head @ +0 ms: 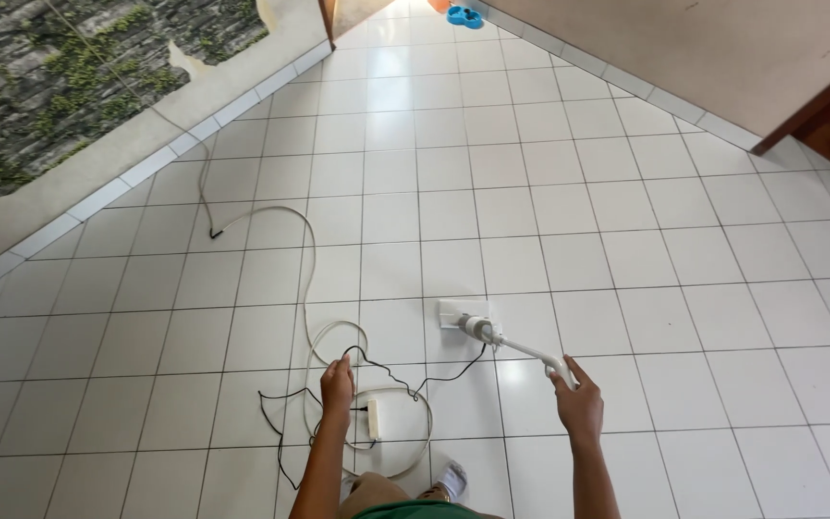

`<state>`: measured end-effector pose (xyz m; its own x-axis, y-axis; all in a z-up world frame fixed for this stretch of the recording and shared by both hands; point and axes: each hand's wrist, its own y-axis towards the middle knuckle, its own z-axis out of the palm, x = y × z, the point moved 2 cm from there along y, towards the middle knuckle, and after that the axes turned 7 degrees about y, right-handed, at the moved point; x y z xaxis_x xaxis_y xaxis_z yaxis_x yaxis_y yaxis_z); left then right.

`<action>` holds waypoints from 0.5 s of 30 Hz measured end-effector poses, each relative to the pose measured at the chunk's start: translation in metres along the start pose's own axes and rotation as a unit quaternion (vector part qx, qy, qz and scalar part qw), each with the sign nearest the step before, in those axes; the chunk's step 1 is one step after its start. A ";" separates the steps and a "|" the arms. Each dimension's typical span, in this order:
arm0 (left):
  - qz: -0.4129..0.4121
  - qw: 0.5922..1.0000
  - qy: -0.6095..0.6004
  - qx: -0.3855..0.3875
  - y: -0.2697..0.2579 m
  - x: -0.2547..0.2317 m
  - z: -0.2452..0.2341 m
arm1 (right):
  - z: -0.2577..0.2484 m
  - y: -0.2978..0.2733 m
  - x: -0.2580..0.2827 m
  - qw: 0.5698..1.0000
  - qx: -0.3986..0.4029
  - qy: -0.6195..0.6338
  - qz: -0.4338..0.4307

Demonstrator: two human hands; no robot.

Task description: Vacuuming a tiled floor while managing the power cord.

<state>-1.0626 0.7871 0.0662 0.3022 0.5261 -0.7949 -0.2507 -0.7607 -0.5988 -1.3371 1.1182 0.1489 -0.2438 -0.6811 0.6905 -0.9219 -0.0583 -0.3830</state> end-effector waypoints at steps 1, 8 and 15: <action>-0.002 1.000 0.001 0.003 0.001 0.000 0.009 | -0.004 -0.002 0.002 1.000 -0.003 -0.001 0.002; 0.020 0.998 -0.009 0.061 0.015 0.011 0.053 | -0.015 0.000 -0.003 0.996 -0.056 -0.037 -0.054; 0.030 0.996 0.016 0.081 0.002 -0.011 0.073 | -0.003 0.024 -0.002 0.992 -0.001 -0.112 -0.053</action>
<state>-1.1336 0.8077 0.0669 0.3099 0.4668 -0.8283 -0.4136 -0.7182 -0.5595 -1.3601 1.1209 0.1398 -0.0731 -0.8168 0.5723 -0.9392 -0.1367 -0.3150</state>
